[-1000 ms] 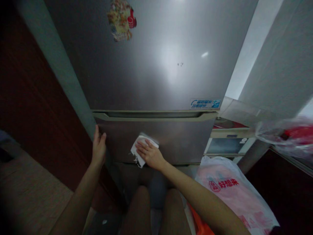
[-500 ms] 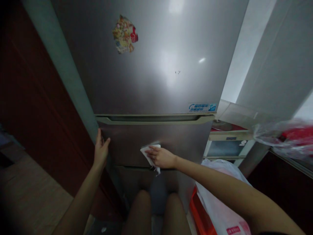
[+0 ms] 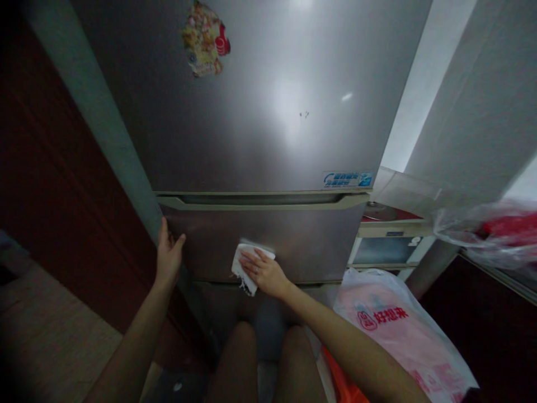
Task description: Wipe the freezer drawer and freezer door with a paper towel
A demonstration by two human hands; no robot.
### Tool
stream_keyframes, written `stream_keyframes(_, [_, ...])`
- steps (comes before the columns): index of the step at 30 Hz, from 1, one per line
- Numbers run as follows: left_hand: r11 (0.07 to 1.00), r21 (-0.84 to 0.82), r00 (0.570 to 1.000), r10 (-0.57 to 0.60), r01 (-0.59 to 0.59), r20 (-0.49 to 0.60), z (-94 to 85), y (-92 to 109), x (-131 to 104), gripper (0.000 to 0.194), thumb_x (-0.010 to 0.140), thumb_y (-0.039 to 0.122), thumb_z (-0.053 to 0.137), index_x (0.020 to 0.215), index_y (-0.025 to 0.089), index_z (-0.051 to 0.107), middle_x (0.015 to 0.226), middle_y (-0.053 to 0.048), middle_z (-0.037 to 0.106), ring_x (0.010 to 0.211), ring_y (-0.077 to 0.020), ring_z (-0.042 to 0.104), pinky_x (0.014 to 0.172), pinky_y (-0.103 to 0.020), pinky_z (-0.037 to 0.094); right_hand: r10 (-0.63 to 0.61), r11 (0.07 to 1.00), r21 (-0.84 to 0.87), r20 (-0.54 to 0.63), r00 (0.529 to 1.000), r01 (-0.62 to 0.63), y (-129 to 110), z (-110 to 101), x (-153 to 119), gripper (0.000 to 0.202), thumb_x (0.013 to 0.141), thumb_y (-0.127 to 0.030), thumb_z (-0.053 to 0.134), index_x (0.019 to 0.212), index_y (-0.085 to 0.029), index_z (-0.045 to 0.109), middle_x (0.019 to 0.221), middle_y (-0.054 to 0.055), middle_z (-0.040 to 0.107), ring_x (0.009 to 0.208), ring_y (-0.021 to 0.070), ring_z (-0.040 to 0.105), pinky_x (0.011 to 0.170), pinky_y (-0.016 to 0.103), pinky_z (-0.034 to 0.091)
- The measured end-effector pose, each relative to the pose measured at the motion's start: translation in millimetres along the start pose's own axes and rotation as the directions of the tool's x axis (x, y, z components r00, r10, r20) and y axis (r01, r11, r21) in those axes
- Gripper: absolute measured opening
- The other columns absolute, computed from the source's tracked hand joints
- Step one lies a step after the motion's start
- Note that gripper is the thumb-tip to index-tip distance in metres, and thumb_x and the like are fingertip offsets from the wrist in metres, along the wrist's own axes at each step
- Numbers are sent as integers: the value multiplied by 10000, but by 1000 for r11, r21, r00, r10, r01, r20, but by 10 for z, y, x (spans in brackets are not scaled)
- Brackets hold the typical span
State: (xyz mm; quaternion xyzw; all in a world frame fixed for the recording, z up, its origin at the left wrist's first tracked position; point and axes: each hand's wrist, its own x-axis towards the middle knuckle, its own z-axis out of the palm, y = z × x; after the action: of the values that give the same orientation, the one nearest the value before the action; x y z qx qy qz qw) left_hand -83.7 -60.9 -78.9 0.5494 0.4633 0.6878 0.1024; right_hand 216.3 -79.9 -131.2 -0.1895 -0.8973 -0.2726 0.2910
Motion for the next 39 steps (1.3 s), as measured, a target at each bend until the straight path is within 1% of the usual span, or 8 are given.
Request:
stream_keyframes(4, [1000, 1, 1000, -12, 12, 10, -11, 32, -1, 728, 861, 264, 590, 1492, 347, 238, 1602, -6, 199, 1462, -210, 190, 1206, -416, 110, -66, 994, 95, 129, 989, 54, -234, 446, -423, 278, 960, -213, 493, 1192, -151, 632, 1393, 34, 502, 1413, 188, 288, 1174, 412, 322])
stream_keyframes(8, [999, -21, 999, -41, 42, 19, -15, 70, 2, 724, 859, 246, 581, 1491, 339, 242, 1604, -15, 186, 1459, -202, 202, 1201, -407, 140, -202, 975, 139, 216, 955, 175, -146, 409, -552, 279, 955, -213, 485, 1159, -131, 657, 1337, 38, 556, 1409, 201, 295, 1190, 398, 287])
stream_keyframes(14, [999, -35, 999, -29, 30, 28, -10, 46, -1, 722, 867, 258, 575, 1493, 348, 228, 1606, -22, 184, 1454, -205, 217, 1194, -403, 161, -265, 964, 113, 315, 912, 241, 304, -240, -230, 273, 923, -191, 517, 1133, -106, 670, 1306, 76, 579, 1371, 208, 370, 1220, 434, 204])
stream_keyframes(19, [1000, 12, 1000, -11, 11, 8, -9, 29, -4, 736, 860, 270, 589, 1496, 330, 225, 1607, -38, 184, 1454, -215, 219, 1191, -407, 171, -180, 979, -69, 162, 970, 194, 788, -1034, 219, 320, 977, -141, 402, 1215, -136, 615, 1363, 36, 531, 1429, 185, 238, 1222, 460, 192])
stream_keyframes(22, [999, 32, 1000, -14, 14, 0, 0, 42, -3, 746, 852, 269, 596, 1498, 320, 226, 1605, -44, 189, 1456, -219, 211, 1193, -405, 168, -117, 983, -141, 40, 992, 121, 922, -1256, 358, 349, 983, -106, 374, 1268, -161, 569, 1405, 24, 485, 1451, 160, 132, 1218, 475, 189])
stream_keyframes(26, [999, 34, 1000, -2, 2, -5, 9, 39, 4, 765, 843, 263, 604, 1500, 323, 217, 1604, -39, 194, 1458, -219, 202, 1201, -404, 129, -80, 992, -97, -25, 996, 78, 702, -942, 169, 351, 976, -93, 384, 1278, -137, 556, 1395, 41, 497, 1453, 185, 111, 1198, 501, 229])
stream_keyframes(33, [998, 71, 1000, 2, -2, -1, -7, -2, 12, 766, 849, 294, 606, 1504, 312, 208, 1602, -56, 192, 1460, -219, 199, 1197, -414, 138, -68, 992, 115, 204, 977, 45, 13, 162, -784, 322, 966, -176, 461, 1264, -148, 579, 1373, 51, 523, 1415, 148, 275, 1162, 392, 346])
stream_keyframes(39, [997, 81, 1000, -11, 13, -13, 7, 31, -5, 778, 849, 295, 609, 1507, 314, 193, 1604, -59, 179, 1460, -223, 197, 1197, -425, 132, -213, 971, 172, 324, 922, 164, 205, 5, -846, 297, 949, -171, 473, 1197, -109, 626, 1380, 80, 512, 1406, 121, 292, 1201, 336, 276])
